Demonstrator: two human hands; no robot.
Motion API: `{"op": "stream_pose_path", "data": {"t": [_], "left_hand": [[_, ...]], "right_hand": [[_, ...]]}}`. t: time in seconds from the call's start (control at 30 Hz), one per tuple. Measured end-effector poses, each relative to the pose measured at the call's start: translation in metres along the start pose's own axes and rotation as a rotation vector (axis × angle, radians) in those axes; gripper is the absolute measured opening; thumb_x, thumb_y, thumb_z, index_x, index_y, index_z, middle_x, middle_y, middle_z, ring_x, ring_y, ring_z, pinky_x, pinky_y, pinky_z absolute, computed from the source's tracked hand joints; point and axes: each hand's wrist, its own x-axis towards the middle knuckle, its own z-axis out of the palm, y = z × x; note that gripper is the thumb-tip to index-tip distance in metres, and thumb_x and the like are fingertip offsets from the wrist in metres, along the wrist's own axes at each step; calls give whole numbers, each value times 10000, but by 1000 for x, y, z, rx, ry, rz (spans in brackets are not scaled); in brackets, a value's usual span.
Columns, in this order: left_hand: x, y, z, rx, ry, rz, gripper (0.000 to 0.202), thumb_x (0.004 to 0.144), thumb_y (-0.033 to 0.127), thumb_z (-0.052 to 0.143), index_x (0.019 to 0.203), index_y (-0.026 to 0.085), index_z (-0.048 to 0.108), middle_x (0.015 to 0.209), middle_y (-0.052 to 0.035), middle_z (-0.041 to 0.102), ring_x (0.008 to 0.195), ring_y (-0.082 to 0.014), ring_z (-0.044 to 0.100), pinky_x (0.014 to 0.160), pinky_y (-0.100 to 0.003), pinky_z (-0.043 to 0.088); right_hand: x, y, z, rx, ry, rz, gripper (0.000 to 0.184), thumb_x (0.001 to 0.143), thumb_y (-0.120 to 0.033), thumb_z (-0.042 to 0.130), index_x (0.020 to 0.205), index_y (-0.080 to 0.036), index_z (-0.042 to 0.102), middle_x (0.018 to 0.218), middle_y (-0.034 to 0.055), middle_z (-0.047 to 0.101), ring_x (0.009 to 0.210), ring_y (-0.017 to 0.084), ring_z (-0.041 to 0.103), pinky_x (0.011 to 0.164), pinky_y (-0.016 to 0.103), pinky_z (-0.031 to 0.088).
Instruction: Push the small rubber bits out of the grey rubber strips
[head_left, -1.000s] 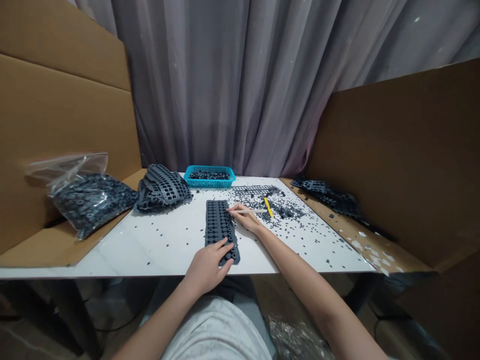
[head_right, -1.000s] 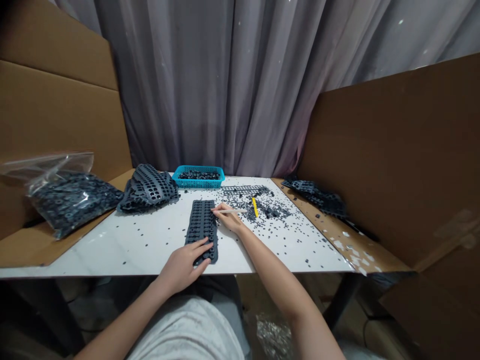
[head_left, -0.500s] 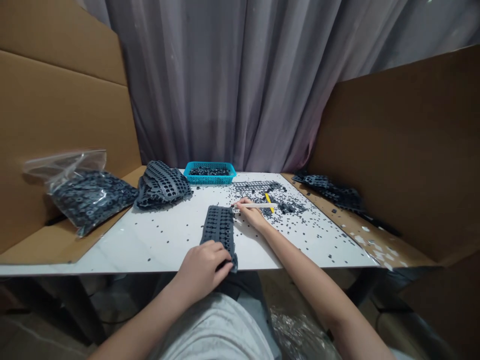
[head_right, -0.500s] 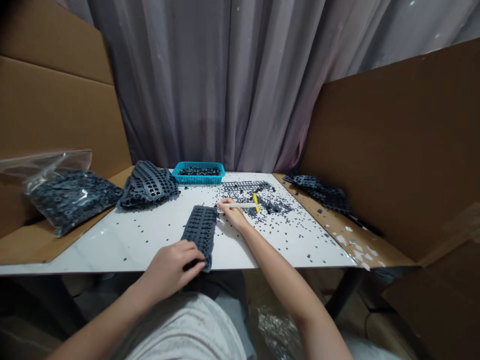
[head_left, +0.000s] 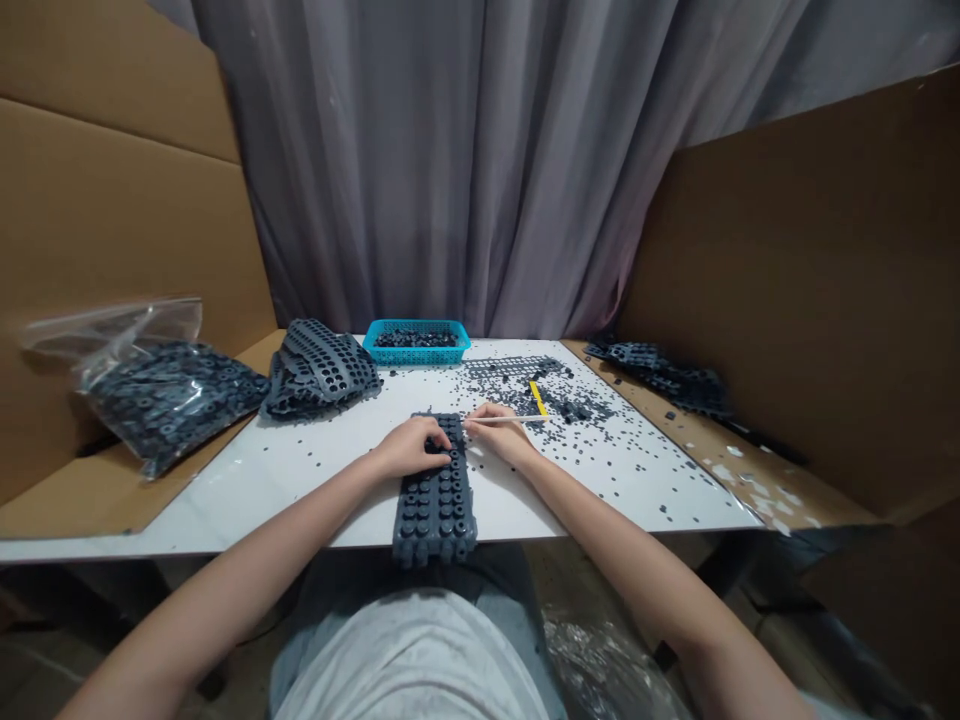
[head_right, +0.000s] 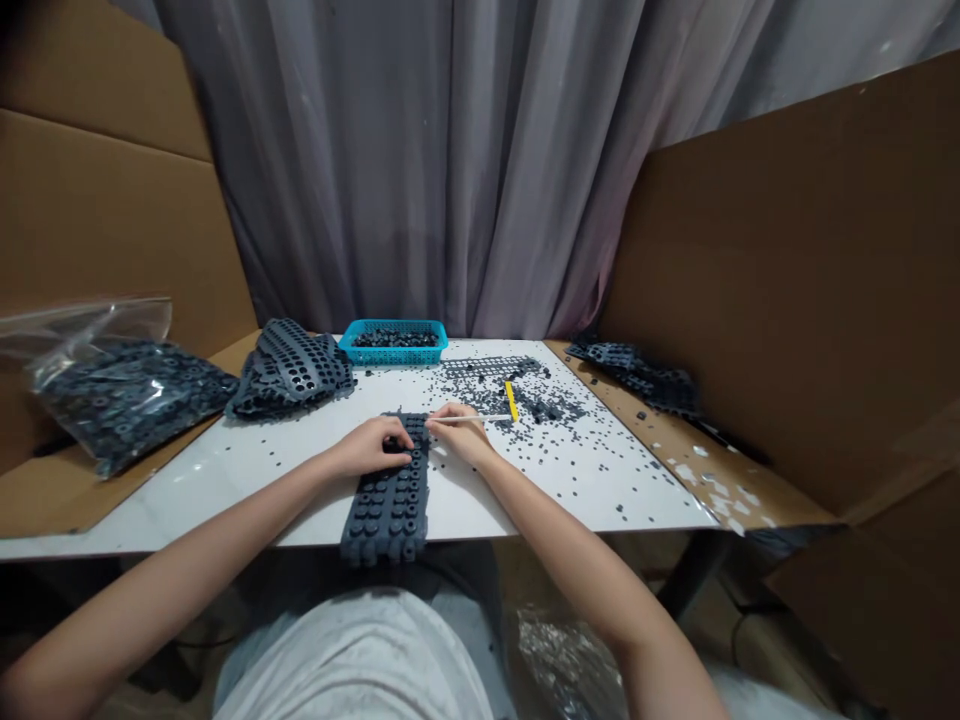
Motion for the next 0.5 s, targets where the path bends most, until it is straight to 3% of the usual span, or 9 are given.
{"op": "stream_pose_path", "data": {"t": [0.13,0.3,0.5], "left_hand": [[5,-10,14,-14,16,-6,138,697,259,678,815,203,723,788,-22,628,789,-182,573,703,-264,414],[0,-12,22,-35,77,-18,116,731,276,659,792,200,723,785,-23,620,811,-180,560,740,-279,400],[-1,-13,23,-29,100,0,119,760,283,636,785,197,714,786,-27,607,822,-189,540,764,-300,390]], "right_hand": [[-17,2,2,-11,-28,32,144,654,-289,724,637,-181,631,589,10,626,547,134,557,534,259,421],[-29,5,4,60,-127,-83,167,680,-314,721,641,-186,621,887,71,686,874,194,630,770,341,480],[-31,2,5,63,-228,-100,199,729,-353,700,693,-195,584,967,80,693,948,213,636,845,415,473]]}}
